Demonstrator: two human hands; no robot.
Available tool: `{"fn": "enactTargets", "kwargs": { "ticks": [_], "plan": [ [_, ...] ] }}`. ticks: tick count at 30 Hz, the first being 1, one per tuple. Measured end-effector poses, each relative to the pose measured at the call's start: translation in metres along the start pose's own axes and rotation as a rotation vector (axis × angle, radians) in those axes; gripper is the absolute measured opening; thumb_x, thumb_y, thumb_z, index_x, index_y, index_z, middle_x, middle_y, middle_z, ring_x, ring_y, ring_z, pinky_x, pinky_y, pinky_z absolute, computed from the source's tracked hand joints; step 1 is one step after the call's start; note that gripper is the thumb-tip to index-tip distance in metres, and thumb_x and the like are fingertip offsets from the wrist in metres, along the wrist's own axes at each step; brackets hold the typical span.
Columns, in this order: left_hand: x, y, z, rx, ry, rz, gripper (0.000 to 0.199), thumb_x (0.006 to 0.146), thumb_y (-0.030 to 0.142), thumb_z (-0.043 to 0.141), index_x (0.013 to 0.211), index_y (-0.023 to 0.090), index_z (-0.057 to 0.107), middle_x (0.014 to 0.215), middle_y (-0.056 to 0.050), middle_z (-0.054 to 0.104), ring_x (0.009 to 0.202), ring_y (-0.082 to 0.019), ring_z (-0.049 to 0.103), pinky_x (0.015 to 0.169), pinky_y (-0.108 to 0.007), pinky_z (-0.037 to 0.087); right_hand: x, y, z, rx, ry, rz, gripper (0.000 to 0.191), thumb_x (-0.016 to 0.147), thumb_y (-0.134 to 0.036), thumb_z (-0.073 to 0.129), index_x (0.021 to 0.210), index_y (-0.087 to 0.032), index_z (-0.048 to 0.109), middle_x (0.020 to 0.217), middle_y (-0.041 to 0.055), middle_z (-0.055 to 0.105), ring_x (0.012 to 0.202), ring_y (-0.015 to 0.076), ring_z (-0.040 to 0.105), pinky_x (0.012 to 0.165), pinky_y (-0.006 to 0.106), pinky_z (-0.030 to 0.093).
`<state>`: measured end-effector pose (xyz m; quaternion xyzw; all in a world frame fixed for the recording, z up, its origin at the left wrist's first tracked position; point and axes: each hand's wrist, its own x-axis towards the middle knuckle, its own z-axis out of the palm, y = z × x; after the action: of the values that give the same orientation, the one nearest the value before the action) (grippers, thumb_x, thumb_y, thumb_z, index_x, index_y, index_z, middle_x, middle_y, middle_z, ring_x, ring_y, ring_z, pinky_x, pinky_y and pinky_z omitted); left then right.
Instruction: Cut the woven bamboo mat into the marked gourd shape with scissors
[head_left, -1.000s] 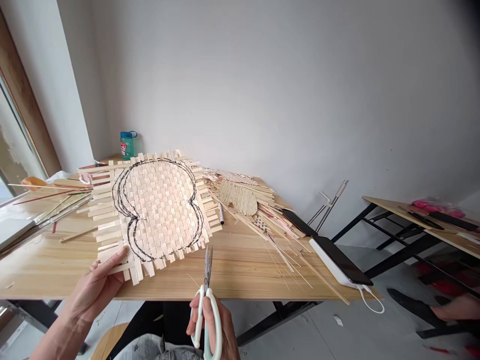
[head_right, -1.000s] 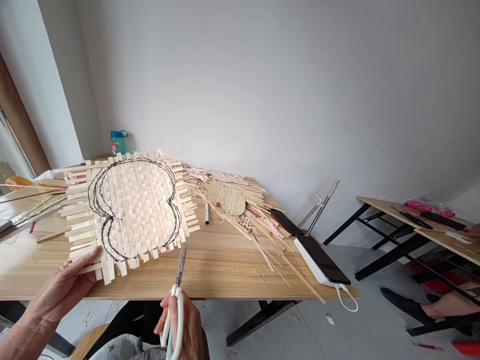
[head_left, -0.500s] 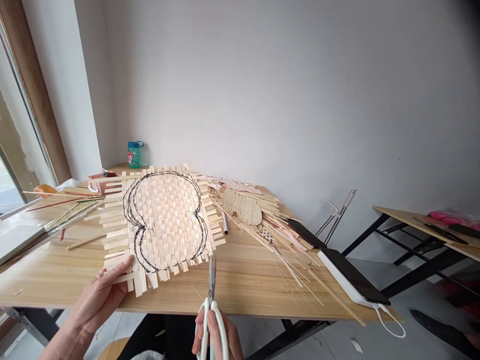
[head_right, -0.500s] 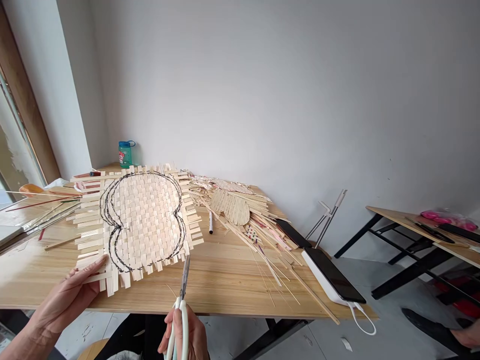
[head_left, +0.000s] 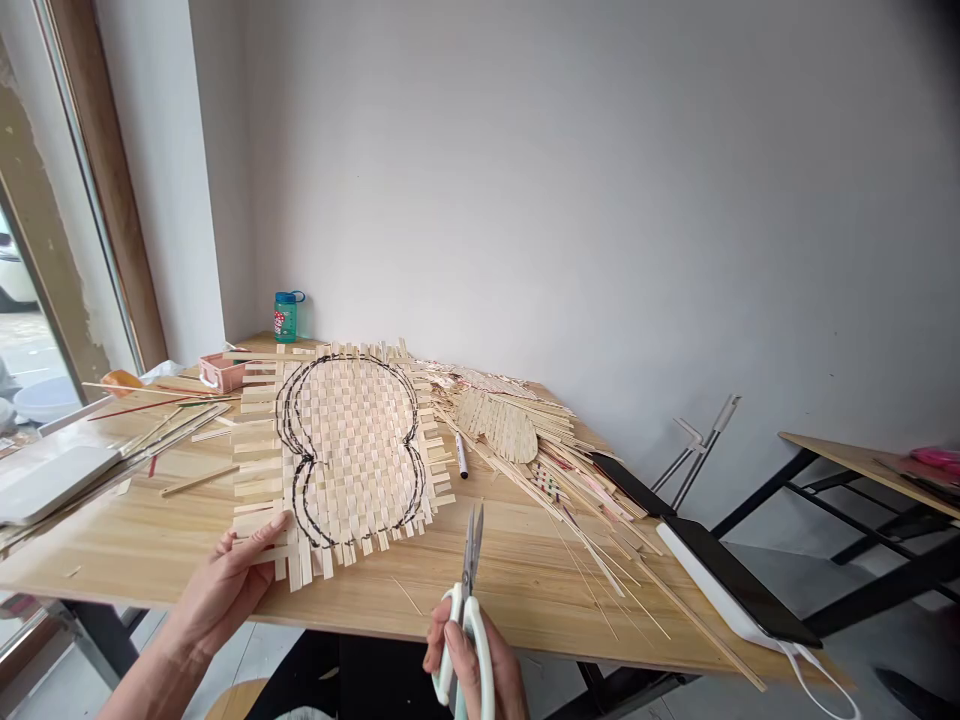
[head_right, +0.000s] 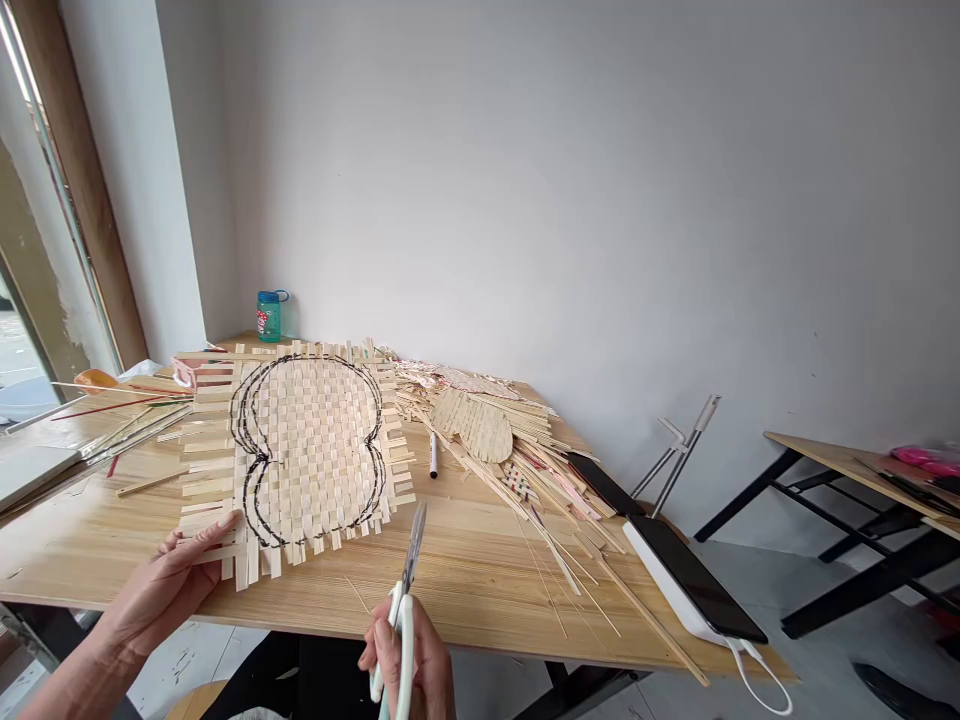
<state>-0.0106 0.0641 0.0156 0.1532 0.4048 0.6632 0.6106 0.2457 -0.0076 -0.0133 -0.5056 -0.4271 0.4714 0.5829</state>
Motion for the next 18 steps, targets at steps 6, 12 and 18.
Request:
{"fn": "enactTargets", "kwargs": {
  "ticks": [6,12,18],
  "plan": [
    [-0.012,0.005,0.014,0.154,0.060,0.213,0.018,0.066,0.007,0.091,0.078,0.017,0.082,0.080,-0.006,0.081,0.090,-0.024,0.077,0.071,-0.019,0.060,0.029,-0.023,0.007,0.024,0.024,-0.094,0.049,0.071,-0.063,0.084,0.096,-0.022,0.076,0.102,0.0129,0.076,0.082,0.0258,0.069,0.059,0.029,0.051],
    [-0.027,-0.011,0.048,0.786,-0.121,0.995,0.033,0.088,0.016,0.071,0.118,0.029,0.079,0.123,-0.007,0.077,0.123,-0.030,0.066,0.110,-0.036,0.047,0.060,-0.054,0.047,0.265,-0.117,-0.219,0.043,0.083,-0.052,0.079,0.115,-0.024,0.072,0.135,0.0132,0.069,0.120,0.0288,0.066,0.091,0.037,0.056],
    [-0.033,-0.073,0.058,1.265,-0.297,1.479,0.074,0.093,-0.002,0.044,0.160,0.030,0.042,0.140,-0.011,0.070,0.128,-0.030,0.062,0.105,-0.046,0.044,0.115,-0.038,0.050,0.507,-0.121,-0.108,0.039,0.074,-0.056,0.077,0.093,-0.023,0.076,0.107,0.0088,0.079,0.105,0.0281,0.072,0.090,0.043,0.059]
  ]
}}
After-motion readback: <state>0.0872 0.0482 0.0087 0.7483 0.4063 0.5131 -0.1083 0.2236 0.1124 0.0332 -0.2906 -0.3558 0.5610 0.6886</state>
